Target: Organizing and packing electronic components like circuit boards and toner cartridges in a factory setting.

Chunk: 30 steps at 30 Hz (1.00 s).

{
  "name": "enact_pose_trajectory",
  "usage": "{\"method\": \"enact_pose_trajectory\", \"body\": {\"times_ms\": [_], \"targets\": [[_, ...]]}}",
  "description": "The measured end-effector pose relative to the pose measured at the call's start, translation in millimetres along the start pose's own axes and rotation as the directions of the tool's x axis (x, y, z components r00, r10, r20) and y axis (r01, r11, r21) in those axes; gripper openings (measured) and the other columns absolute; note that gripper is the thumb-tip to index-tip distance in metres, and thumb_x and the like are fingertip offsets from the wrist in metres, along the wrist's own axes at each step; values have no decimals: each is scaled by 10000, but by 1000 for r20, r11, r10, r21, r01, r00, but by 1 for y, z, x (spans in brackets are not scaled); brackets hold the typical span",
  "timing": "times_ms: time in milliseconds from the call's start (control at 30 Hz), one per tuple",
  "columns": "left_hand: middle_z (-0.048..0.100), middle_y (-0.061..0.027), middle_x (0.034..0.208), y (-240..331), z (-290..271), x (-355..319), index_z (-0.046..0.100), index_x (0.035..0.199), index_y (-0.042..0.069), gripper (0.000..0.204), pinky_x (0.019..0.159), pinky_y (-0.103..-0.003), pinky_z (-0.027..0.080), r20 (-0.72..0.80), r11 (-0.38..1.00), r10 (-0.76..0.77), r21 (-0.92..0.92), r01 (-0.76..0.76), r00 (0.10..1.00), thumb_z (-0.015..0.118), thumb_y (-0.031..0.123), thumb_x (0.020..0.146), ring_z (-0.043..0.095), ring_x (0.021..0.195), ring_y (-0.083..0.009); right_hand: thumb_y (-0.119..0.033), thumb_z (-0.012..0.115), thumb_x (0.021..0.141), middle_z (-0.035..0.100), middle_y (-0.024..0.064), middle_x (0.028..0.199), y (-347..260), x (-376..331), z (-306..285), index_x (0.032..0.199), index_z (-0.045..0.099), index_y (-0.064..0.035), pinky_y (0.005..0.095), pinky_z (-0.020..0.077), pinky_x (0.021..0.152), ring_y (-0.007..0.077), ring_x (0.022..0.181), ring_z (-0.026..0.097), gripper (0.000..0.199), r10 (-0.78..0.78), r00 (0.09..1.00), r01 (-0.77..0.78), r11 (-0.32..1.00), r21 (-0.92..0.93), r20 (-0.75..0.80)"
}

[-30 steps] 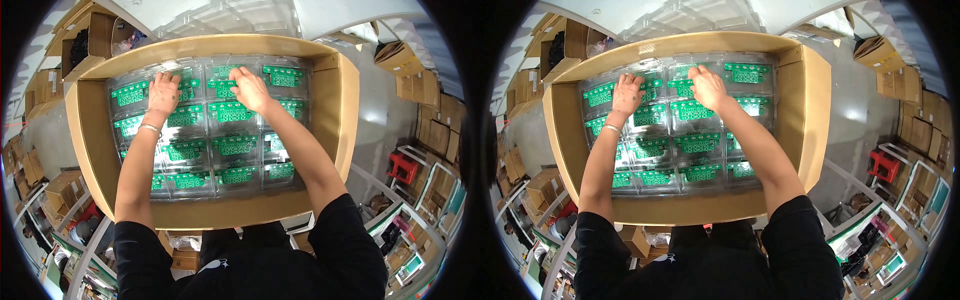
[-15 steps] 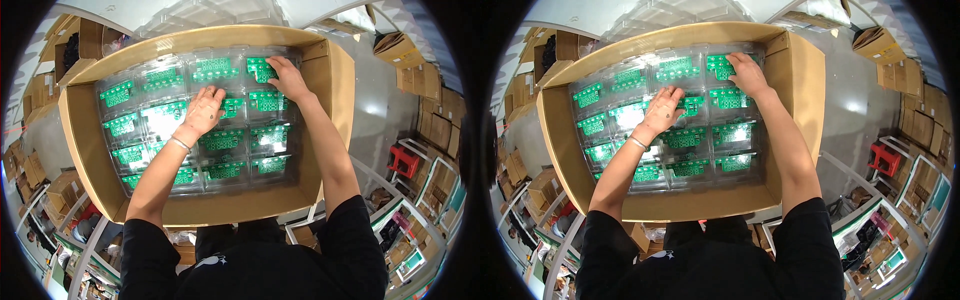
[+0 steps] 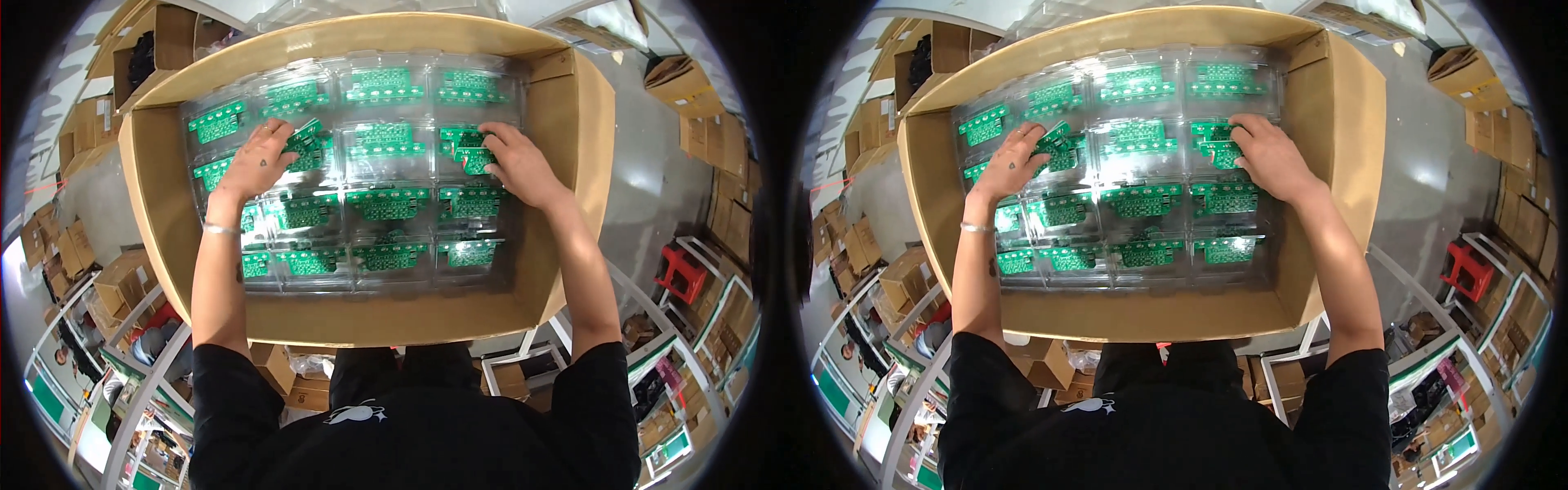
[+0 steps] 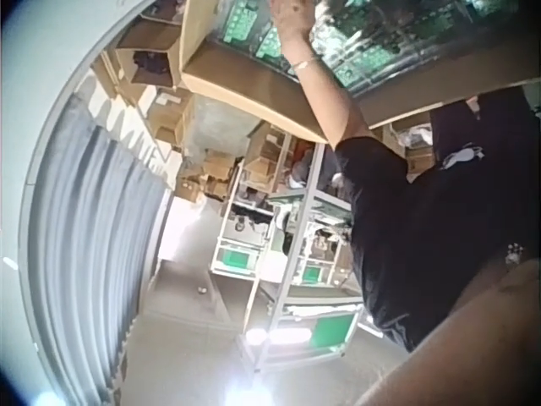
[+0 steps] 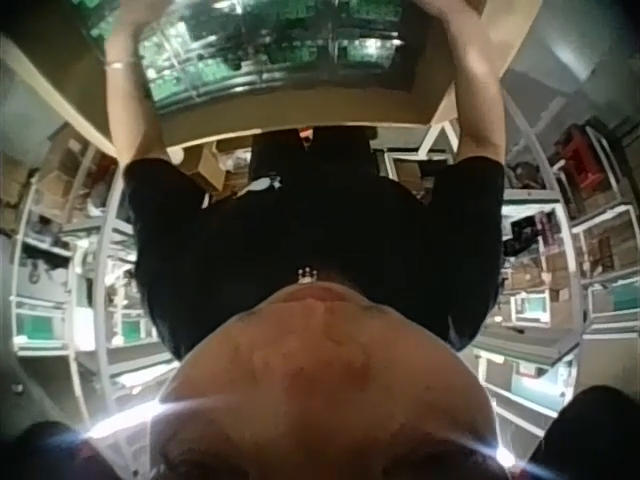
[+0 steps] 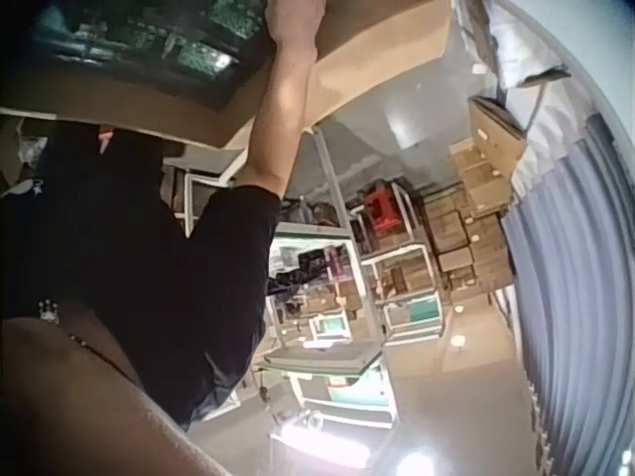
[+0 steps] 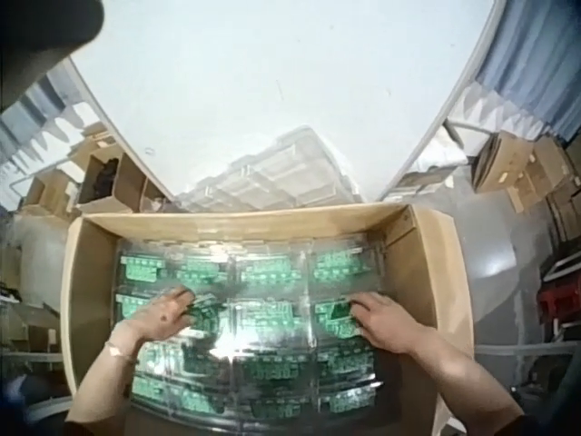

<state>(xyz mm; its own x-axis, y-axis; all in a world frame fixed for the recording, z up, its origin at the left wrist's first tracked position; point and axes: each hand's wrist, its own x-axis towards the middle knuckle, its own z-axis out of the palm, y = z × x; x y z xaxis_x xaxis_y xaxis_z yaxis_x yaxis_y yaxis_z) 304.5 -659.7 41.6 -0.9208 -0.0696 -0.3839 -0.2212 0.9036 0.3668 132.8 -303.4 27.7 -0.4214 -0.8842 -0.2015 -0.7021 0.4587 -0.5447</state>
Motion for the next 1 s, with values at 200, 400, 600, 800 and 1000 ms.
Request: {"method": "enact_pose_trajectory", "body": {"times_ms": [200,400,600,800,1000], "targets": [[498,-147,1153,-39,50,0,445,1164,87,446,978,-472,325,32,977,27,212,-33,999,623,186,767,465,1092,-324,-87,693,671,535,114,1043,-1,11,31,1013,489,-22,423,355,937,327,1060,465,404,-60,993,22,942,-334,-104],[570,-158,981,-28,50,-20,425,1161,80,527,945,-466,344,-79,998,60,38,-57,995,683,121,704,522,976,-344,-92,650,739,535,134,994,-6,1,25,997,464,-50,394,442,811,319,959,521,320,168,983,-163,984,-71,74],[553,-174,966,-1,19,-63,533,1030,23,352,829,-408,421,91,991,116,-70,-110,989,660,134,720,513,941,-343,-49,647,706,528,145,1038,-39,-44,12,979,461,-30,396,429,864,321,1040,498,331,116,980,-124,992,38,159],[494,-122,1107,6,71,-90,515,975,31,351,854,-387,431,79,991,130,-22,-129,988,680,35,666,479,1019,-321,-49,694,647,507,146,1078,-46,-51,51,995,471,-31,400,350,971,327,1172,407,413,50,994,-31,981,-193,93],[494,-136,1104,8,80,-96,468,1062,24,489,828,-397,429,-53,997,74,-4,-74,996,715,78,644,484,985,-321,-47,724,603,521,140,991,-55,-55,57,994,474,-37,400,424,840,336,973,501,465,165,975,-170,985,21,147]]}}
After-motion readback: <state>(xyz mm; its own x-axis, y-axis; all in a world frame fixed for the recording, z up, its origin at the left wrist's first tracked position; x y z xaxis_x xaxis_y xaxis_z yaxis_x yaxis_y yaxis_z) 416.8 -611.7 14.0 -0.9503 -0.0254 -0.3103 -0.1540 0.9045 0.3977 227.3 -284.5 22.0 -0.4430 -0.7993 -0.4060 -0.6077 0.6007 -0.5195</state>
